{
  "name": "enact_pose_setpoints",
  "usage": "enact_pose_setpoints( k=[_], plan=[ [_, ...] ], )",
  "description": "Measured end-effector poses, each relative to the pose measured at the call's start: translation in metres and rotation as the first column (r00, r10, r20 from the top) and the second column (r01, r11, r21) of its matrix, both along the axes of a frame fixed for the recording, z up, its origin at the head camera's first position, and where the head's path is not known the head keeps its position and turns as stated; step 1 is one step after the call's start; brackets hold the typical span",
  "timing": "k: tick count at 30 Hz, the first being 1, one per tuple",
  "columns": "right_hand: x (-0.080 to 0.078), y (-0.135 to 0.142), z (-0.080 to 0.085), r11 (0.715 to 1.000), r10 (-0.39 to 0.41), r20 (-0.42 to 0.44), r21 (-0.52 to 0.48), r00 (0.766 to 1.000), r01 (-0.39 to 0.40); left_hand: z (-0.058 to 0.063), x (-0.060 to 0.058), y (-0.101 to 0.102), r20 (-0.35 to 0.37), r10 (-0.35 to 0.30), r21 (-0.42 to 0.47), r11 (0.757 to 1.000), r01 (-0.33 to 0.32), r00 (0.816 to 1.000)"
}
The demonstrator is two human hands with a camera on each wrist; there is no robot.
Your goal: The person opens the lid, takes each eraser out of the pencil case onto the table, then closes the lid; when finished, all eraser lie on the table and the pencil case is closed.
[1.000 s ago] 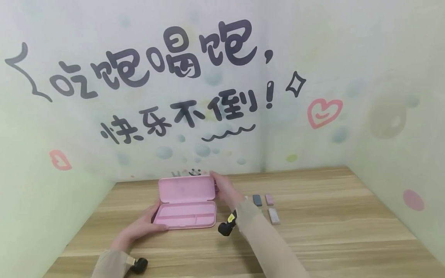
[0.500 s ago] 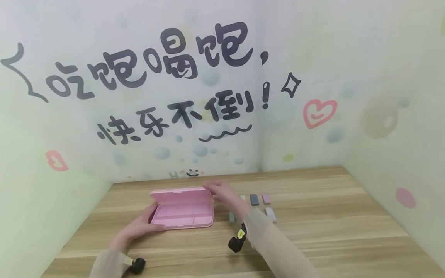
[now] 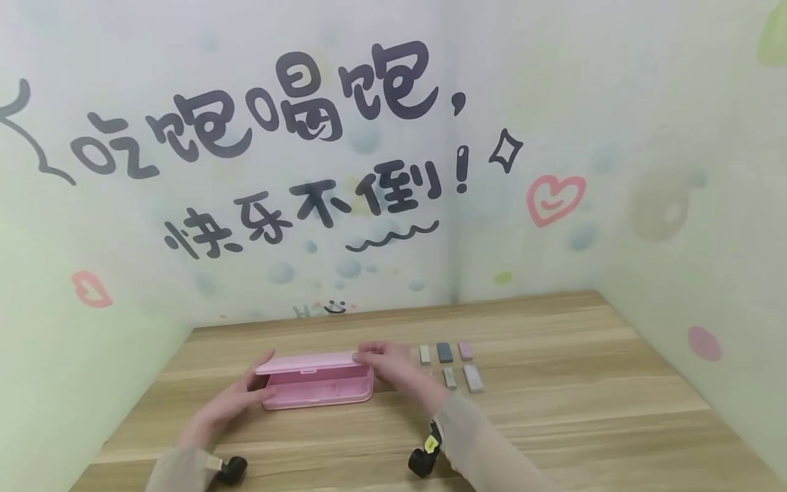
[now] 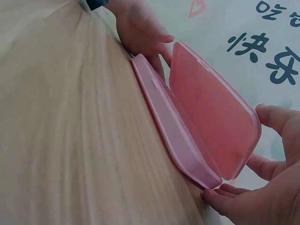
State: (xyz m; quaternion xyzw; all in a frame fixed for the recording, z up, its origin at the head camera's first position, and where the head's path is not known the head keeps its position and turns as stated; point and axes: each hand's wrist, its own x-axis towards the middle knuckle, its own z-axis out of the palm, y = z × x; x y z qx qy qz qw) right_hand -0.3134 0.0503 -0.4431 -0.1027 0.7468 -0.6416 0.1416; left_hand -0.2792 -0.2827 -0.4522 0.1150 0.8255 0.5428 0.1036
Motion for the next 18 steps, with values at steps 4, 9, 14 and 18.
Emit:
enact_pose_setpoints(
  k=[4, 9, 14, 18],
  plan=[
    [0.008, 0.0, 0.001, 0.998, -0.009, -0.031, 0.069, 0.999, 0.011, 0.0, 0.002, -0.001, 0.018, 0.018, 0.038, 0.999, -0.019, 1.0],
    [0.014, 0.0, 0.002, 0.99, -0.005, -0.091, 0.143, 0.996, 0.018, 0.0, 0.002, -0.001, 0.05, 0.041, 0.063, 0.997, -0.044, 0.998],
    [0.018, -0.001, 0.001, 0.964, -0.009, -0.17, 0.26, 0.985, 0.054, 0.0, 0.0, 0.001, 0.043, 0.045, 0.043, 0.998, -0.047, 0.998],
    [0.019, -0.001, -0.001, 0.957, 0.018, -0.204, 0.287, 0.979, 0.042, -0.001, -0.002, 0.002, 0.031, 0.04, 0.008, 0.999, -0.04, 0.999]
  ],
)
